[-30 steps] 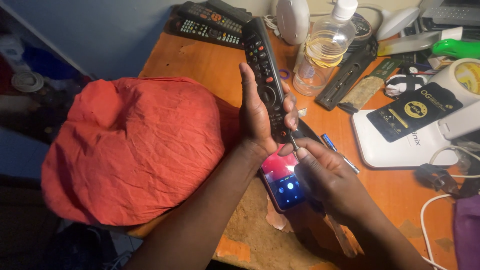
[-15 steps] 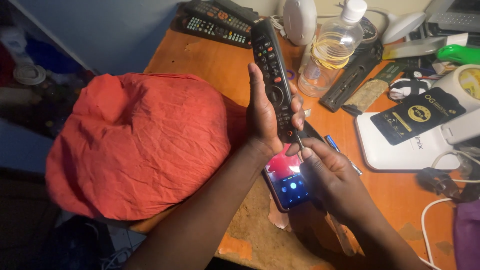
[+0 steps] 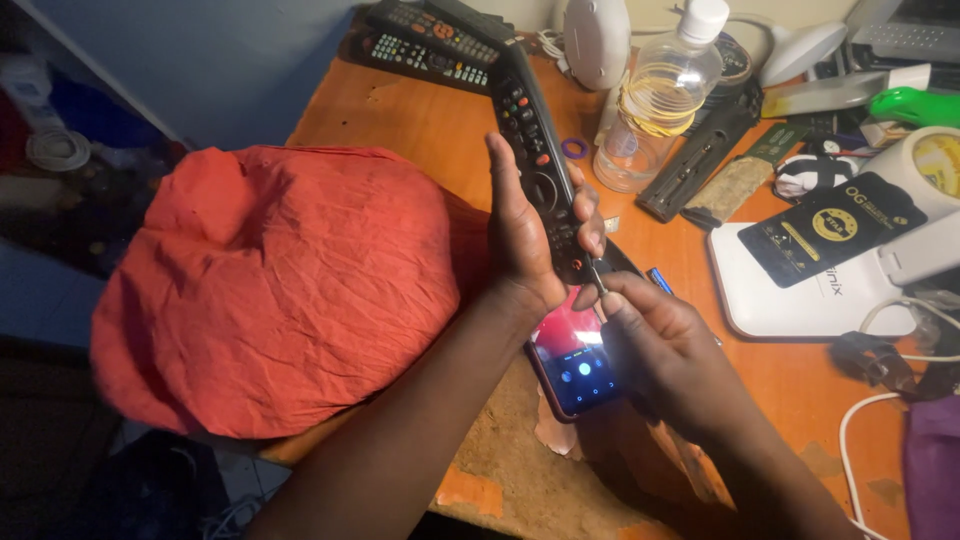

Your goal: Disassembling a television remote control to access and inspect the internal circuit board and buttons.

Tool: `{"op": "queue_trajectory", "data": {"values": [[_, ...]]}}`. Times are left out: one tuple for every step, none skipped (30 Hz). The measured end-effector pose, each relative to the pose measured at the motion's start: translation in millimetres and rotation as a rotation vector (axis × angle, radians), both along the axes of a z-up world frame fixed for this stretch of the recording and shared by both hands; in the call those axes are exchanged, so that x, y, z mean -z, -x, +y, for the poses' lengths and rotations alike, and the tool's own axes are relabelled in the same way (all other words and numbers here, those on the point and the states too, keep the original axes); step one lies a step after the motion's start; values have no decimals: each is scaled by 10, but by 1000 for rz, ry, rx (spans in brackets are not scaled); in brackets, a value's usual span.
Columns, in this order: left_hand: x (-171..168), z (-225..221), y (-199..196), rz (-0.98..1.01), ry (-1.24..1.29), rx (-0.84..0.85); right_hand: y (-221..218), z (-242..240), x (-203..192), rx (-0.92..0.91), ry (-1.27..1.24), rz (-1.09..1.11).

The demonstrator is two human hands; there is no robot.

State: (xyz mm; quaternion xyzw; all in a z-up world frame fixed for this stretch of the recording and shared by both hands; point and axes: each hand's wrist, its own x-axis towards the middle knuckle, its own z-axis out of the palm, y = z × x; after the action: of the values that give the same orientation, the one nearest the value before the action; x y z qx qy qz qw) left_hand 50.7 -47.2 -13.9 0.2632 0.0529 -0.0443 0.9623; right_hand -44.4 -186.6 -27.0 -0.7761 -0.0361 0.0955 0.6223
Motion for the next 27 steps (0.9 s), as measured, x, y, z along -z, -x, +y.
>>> {"op": "queue_trajectory", "data": {"values": [[0, -3, -4, 10, 23, 17, -3, 10, -39, -31, -143, 82], [1, -6, -10, 20, 47, 34, -7, 18, -77, -61, -286, 165], [1, 1, -15, 17, 46, 35, -12, 19, -69, -61, -287, 162], [4, 4, -23, 9, 57, 44, -20, 17, -57, -72, -316, 167], [19, -3, -21, 7, 70, 56, -15, 5, -40, -80, -346, 178], [19, -9, -16, 10, 70, 58, 1, 9, -49, -77, -346, 180], [15, -8, -13, 14, 64, 58, 13, 20, -58, -46, -272, 148], [12, -4, -9, 18, 59, 58, 25, 32, -68, -16, -197, 117], [33, -8, -21, 18, 58, 56, 33, 46, -85, -18, -198, 117], [55, -11, -31, -2, 54, 57, 43, 60, -102, 29, 60, 11], [79, -17, -31, -20, 50, 59, 65, 73, -117, 78, 317, -92], [77, -13, -25, -18, 48, 58, 67, 80, -78, 77, 315, -90], [73, -26, -27, -11, 61, 46, 67, 74, -44, 75, 346, -189], [69, -41, -29, -4, 75, 34, 67, 67, -11, 73, 378, -287], [68, -46, -37, -6, 74, 38, 69, 76, -12, 77, 377, -288], [67, -49, -43, 2, 76, 30, 73, 88, -12, 96, 423, -326], [78, -49, -30, 14, 78, 20, 92, 102, -8, 112, 469, -359], [71, -55, -14, 18, 78, 20, 99, 98, -4, 112, 469, -355], [56, -57, -7, 28, 63, 2, 96, 98, -3, 100, 499, -404], [38, -59, 1, 39, 47, -16, 94, 98, -5, 87, 528, -452], [100, -83, -42, 35, 48, -15, 82, 122, -39, 89, 529, -456], [160, -106, -83, -37, 7, -85, 74, 147, -76, 131, 516, -403], [224, -123, -109, -107, -33, -159, 78, 176, -111, 169, 501, -349], [219, -133, -91, -109, -32, -160, 80, 183, -137, 168, 503, -351], [205, -150, -89, -125, -125, -213, 70, 187, -168, 186, 521, -314], [190, -169, -88, -140, -218, -266, 58, 189, -199, 205, 539, -276], [231, -163, -113, -148, -217, -263, 29, 174, -161, 210, 540, -281]]}}
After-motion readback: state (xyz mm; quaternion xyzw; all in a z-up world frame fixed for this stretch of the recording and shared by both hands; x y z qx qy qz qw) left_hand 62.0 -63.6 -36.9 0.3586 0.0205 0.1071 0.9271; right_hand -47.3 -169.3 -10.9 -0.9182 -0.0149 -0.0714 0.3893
